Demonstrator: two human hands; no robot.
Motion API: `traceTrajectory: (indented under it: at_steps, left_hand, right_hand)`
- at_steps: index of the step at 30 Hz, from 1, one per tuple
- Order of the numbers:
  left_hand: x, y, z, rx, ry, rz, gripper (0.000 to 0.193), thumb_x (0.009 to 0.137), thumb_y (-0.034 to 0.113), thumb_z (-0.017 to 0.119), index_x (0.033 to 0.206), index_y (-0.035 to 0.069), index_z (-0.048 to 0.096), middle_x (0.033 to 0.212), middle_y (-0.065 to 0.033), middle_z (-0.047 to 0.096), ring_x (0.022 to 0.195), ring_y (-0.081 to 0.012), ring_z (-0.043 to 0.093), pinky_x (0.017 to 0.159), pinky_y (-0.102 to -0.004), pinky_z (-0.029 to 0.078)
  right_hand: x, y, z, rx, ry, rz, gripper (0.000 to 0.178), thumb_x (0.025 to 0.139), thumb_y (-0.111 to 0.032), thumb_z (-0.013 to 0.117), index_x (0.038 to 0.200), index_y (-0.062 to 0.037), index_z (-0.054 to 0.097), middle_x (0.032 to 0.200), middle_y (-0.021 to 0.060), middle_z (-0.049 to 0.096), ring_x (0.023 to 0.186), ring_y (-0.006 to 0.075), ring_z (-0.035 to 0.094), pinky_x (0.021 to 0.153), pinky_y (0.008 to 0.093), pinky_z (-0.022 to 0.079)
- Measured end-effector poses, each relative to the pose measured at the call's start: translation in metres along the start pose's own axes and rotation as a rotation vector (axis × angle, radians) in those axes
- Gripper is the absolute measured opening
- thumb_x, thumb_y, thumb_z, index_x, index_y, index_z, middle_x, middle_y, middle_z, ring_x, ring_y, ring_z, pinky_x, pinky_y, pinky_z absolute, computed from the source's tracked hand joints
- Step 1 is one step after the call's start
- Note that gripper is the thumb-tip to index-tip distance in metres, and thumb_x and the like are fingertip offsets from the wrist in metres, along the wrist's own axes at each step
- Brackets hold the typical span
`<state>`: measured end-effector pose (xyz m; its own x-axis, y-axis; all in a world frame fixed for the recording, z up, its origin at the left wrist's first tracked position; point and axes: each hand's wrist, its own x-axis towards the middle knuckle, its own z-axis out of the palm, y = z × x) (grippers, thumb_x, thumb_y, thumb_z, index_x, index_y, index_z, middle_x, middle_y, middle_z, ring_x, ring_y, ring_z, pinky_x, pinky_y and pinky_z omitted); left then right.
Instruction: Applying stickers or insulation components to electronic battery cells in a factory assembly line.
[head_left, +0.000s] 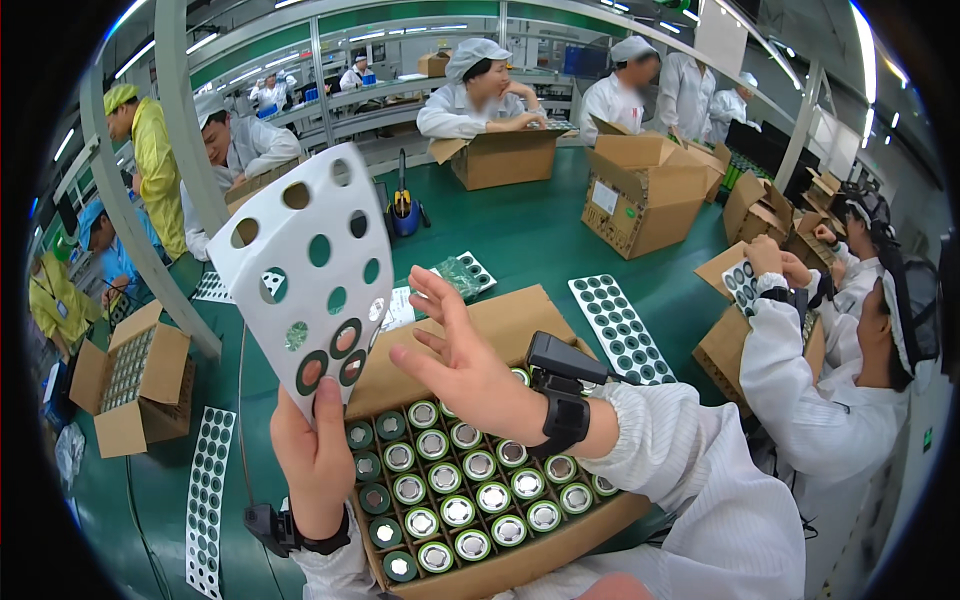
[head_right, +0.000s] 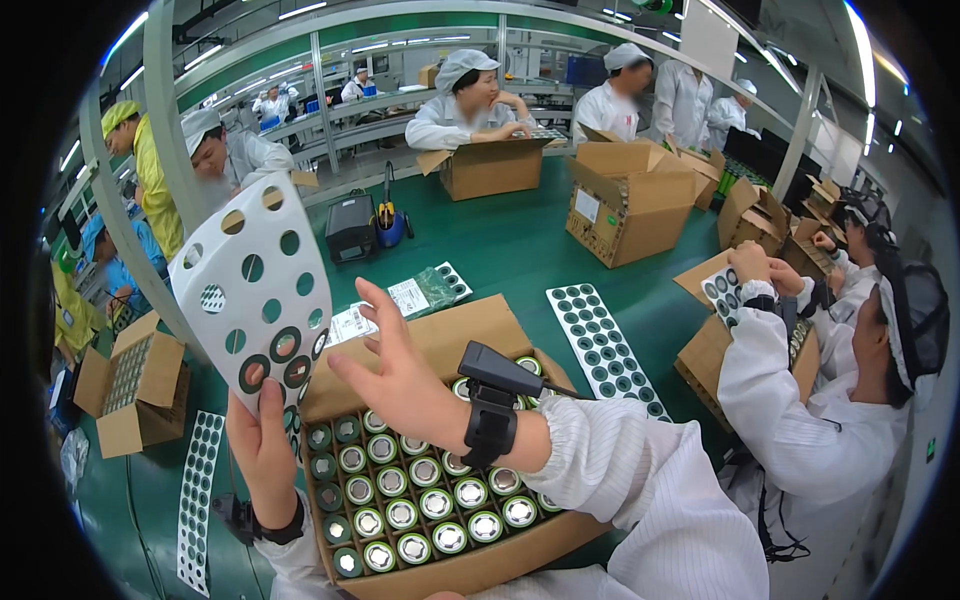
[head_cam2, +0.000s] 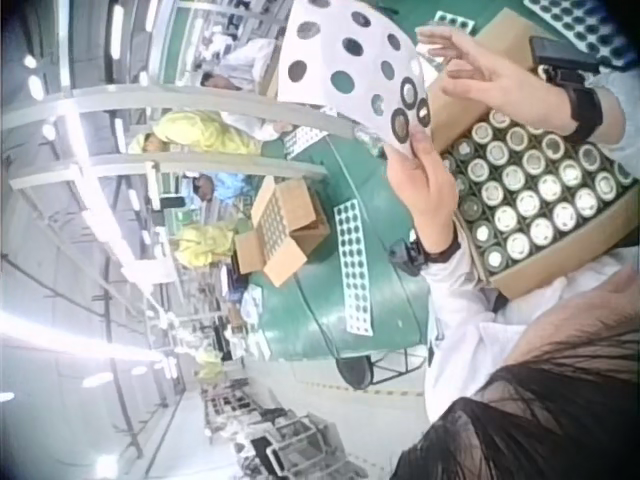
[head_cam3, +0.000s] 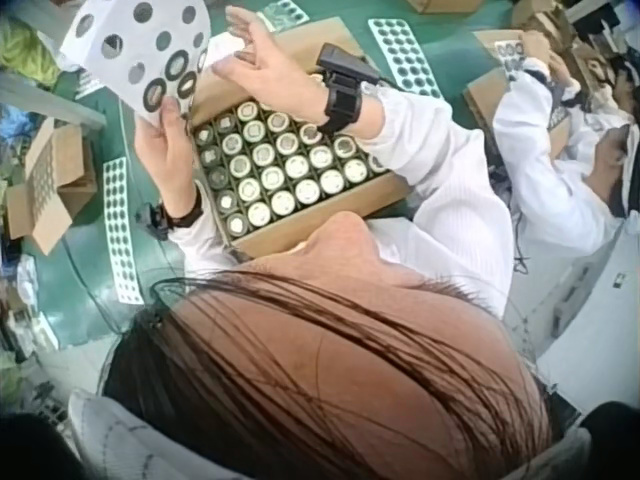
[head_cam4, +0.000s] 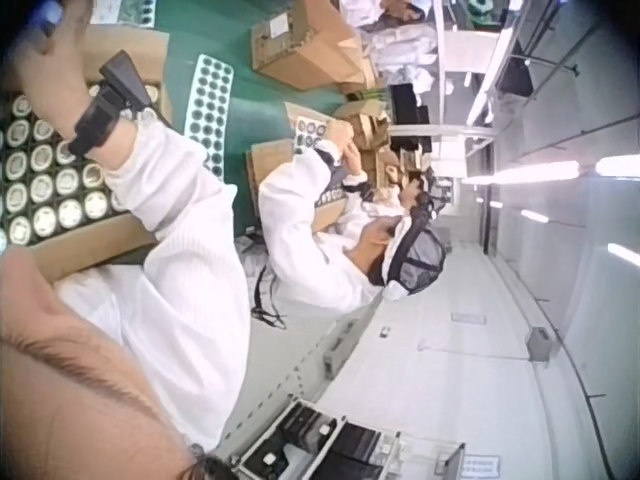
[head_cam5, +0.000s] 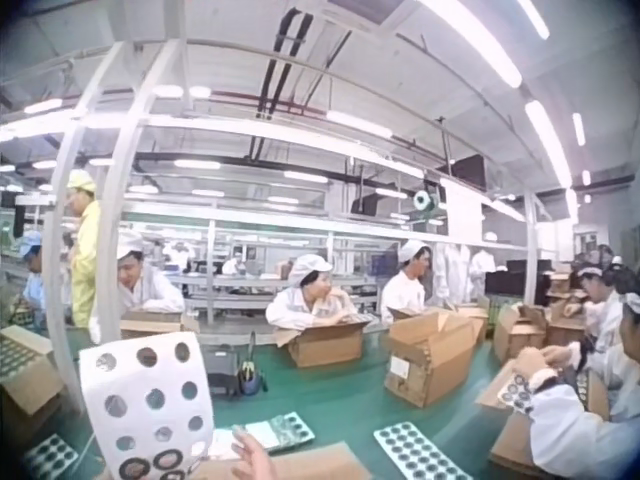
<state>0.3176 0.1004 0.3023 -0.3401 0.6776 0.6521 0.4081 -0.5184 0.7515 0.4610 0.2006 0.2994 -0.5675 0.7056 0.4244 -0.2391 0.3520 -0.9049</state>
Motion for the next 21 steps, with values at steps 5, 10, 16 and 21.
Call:
traceTrajectory:
  at_steps: [5,10,16,21]
  left_hand:
    - [-0.002,0.006,0.006,0.096,-0.074,0.093,0.026,0.092,0.001,0.042,0.115,-0.007,0.049,0.101,-0.0163,0.062,0.086,-0.0189,0.059,0.076,-0.027,0.045]
    - [-0.004,0.002,0.003,0.094,-0.1,0.097,0.026,0.091,0.001,0.043,0.114,-0.007,0.05,0.099,-0.0158,0.062,0.081,-0.0183,0.059,0.072,-0.0268,0.044]
    - [-0.006,0.002,0.002,0.08,-0.11,0.059,0.025,0.091,0.001,0.044,0.113,-0.007,0.051,0.098,-0.0152,0.063,0.078,-0.0172,0.058,0.068,-0.0257,0.043]
    - [-0.009,0.002,-0.002,0.067,-0.157,0.05,0.025,0.094,0.003,0.042,0.117,-0.007,0.044,0.111,-0.0144,0.057,0.096,-0.0156,0.056,0.084,-0.0268,0.044]
  right_hand:
    - [0.004,0.008,-0.002,0.092,-0.012,-0.001,0.073,0.089,-0.012,0.054,0.143,-0.0067,0.006,0.143,0.0132,0.022,0.134,0.0253,0.023,0.106,0.0412,0.026]
    - [0.01,0.012,-0.004,0.277,-0.149,0.046,0.065,0.09,-0.006,0.05,0.142,-0.0059,0.01,0.139,0.0107,0.032,0.129,0.0218,0.033,0.104,0.0345,0.029]
    - [0.009,0.014,-0.001,0.386,-0.189,0.078,0.027,0.091,-0.008,0.049,0.117,-0.0072,0.044,0.109,0.0028,0.049,0.102,0.0098,0.049,0.09,0.0264,0.039]
    - [0.007,0.009,-0.002,0.373,-0.186,0.174,0.026,0.093,-0.009,0.047,0.118,-0.0027,0.045,0.112,0.0011,0.051,0.107,0.0096,0.046,0.096,0.0282,0.036]
